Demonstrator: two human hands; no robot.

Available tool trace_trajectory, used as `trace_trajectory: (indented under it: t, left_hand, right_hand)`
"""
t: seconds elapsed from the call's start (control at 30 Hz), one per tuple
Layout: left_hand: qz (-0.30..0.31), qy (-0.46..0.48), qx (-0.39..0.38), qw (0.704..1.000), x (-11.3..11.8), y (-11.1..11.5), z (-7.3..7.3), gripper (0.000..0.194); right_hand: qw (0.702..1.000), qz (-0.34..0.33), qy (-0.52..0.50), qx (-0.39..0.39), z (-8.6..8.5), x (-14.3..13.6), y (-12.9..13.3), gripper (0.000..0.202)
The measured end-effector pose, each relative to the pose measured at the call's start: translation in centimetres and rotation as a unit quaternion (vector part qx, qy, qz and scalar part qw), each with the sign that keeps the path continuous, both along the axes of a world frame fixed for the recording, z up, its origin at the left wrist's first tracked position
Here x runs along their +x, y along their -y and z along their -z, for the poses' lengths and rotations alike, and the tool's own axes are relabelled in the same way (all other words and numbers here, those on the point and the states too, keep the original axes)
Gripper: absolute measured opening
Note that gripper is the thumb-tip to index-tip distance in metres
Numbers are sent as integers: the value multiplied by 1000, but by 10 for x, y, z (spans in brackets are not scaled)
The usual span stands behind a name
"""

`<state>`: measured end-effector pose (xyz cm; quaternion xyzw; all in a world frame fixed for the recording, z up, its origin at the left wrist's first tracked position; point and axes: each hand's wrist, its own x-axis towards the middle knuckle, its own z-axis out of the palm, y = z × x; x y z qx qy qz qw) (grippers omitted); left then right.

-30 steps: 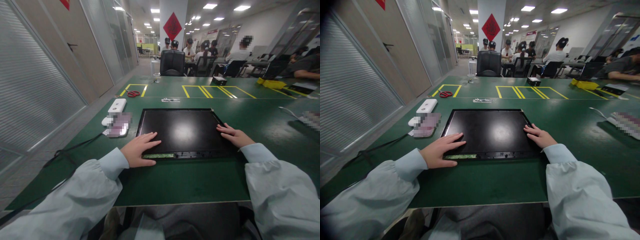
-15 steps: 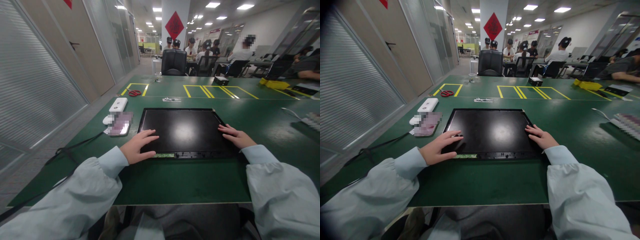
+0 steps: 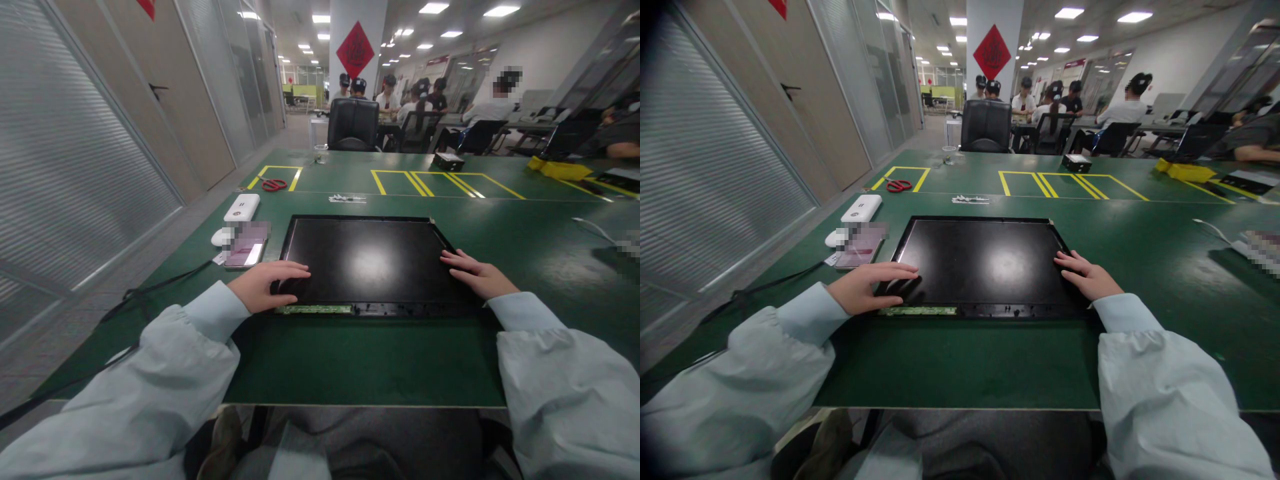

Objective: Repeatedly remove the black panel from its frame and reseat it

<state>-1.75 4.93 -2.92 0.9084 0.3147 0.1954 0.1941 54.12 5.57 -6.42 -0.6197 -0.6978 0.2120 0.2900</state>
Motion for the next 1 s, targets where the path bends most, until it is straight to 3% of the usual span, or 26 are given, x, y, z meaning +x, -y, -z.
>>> trace_trajectory:
  t: [0.77,0.87,1.0]
  left_hand:
    - [39,27,40,998,6,5,-3,35]
    - [12,24,53,998,8,7,-3,33]
    - [-102,13,85,991,11,7,-2,36]
  right_hand:
    - [1000,-9,3,-5,3,5,-1,44]
    - [1000,-13,7,-5,3,6,-2,44]
    - [1000,-15,9,-2,4,7,-3,44]
